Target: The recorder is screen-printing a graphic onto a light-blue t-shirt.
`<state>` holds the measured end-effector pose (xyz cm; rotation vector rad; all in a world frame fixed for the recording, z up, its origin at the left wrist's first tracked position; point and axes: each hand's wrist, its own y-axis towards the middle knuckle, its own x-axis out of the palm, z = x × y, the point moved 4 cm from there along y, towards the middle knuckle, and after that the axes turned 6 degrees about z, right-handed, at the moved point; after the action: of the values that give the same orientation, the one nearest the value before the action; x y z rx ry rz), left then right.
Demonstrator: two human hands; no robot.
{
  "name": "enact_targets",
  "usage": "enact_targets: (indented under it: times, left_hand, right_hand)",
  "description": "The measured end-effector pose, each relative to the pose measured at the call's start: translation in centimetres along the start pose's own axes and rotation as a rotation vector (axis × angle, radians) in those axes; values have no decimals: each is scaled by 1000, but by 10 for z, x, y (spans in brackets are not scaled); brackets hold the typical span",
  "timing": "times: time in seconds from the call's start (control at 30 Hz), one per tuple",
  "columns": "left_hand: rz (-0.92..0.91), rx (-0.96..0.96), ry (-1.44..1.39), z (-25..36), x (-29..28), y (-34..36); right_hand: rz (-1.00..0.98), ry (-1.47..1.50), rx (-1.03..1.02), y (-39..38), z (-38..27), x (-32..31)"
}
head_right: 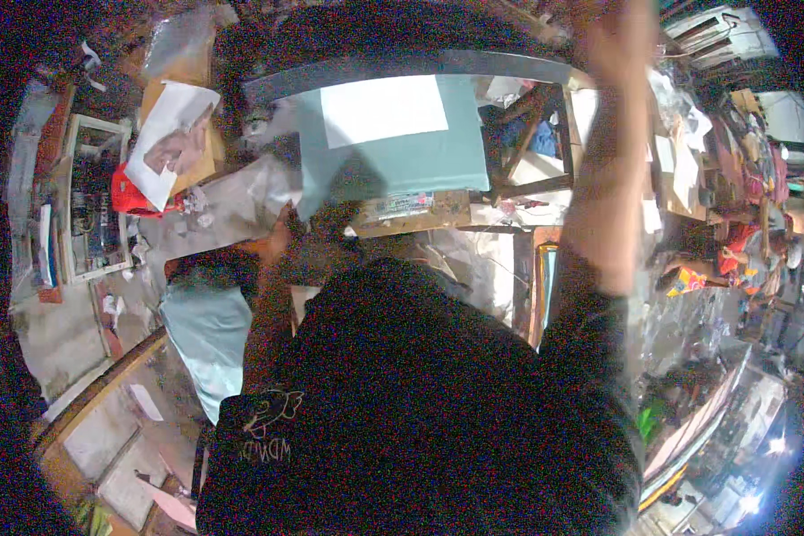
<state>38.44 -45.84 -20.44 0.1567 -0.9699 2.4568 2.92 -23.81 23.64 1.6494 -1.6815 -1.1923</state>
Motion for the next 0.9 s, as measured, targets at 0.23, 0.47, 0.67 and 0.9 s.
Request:
enact_targets:
  times: [0.23,0.47,0.67,0.9]
  left_hand:
    - [14,-203,30,-30,-37,13]
    - [103,-148,-68,-11,-29,-13]
    - [44,-116,-145,-16,-41,-9]
    - [-23,447,158,8,-28,-39]
  right_hand:
    - [-900,44,-474,-76,-28,60]
    - [-1132,47,948,-238,76,-70]
    - [-459,630,1997,-398,197,-43]
    - [-368,719,1664,-414,223,-45]
